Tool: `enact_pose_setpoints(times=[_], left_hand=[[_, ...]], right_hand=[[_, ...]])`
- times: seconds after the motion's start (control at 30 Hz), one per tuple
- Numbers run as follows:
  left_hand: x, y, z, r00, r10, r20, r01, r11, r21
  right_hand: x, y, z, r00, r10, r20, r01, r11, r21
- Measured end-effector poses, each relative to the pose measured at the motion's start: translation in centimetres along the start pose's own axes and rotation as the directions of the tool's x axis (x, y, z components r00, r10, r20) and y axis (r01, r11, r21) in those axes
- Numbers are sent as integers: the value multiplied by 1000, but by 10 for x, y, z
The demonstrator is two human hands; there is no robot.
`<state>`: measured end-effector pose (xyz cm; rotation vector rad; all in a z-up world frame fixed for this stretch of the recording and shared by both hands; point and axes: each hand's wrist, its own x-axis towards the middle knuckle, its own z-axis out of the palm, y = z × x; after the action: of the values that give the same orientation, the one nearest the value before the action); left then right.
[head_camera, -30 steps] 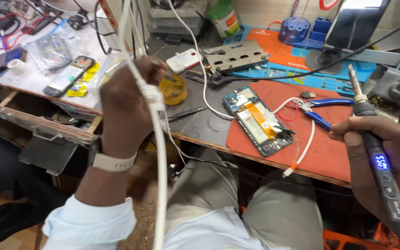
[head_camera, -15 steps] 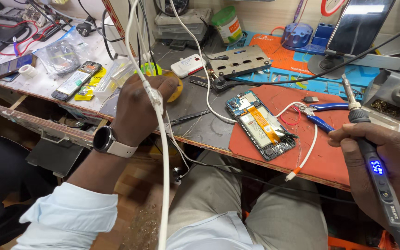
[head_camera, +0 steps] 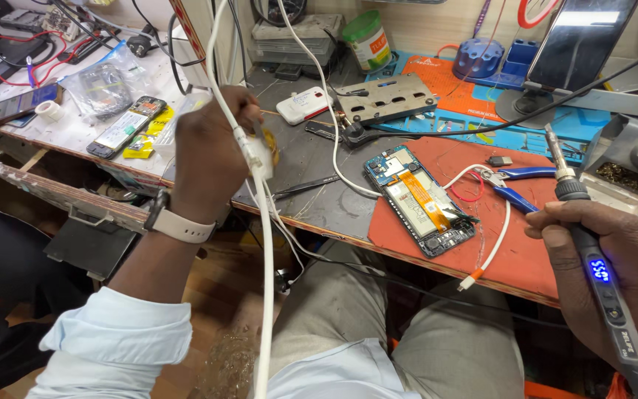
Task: The person uses a soldering iron to apply solder to a small circuit board attached to a disassembled mobile phone. They repeatedly dip the iron into a container of flux and continue soldering the same area.
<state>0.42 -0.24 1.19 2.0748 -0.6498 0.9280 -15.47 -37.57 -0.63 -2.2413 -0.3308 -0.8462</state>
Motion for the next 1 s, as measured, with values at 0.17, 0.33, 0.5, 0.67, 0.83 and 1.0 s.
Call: enact_pose_setpoints(times=[0.17,0.33,0.5,0.67,0.83,1.0], left_hand=[[-3,-10,-4,987,-19,-157,21,1000,9],[-6,-17,-6,960,-27,-280,33,999,14],[-6,-11,-6,946,-50,-320,80,993,82],[-9,2,-6,953,161,-258,-136,984,111],[-6,7,-4,953,94,-289,-84,995,47],[-1,12,-7,962,-101,-254,15,947,-322]], right_hand=[[0,4,1,1000,-10,-6,10,1000,-5],[0,6,2,999,-39,-9,39,999,-1],[-1,5,2,1000,-28,-14,28,999,-34],[1,3,3,1000,6,-10,-7,1000,-24],[1,1,1,1000,8,-9,-8,999,-45],[3,-9,0,999,-34,-29,35,999,11]])
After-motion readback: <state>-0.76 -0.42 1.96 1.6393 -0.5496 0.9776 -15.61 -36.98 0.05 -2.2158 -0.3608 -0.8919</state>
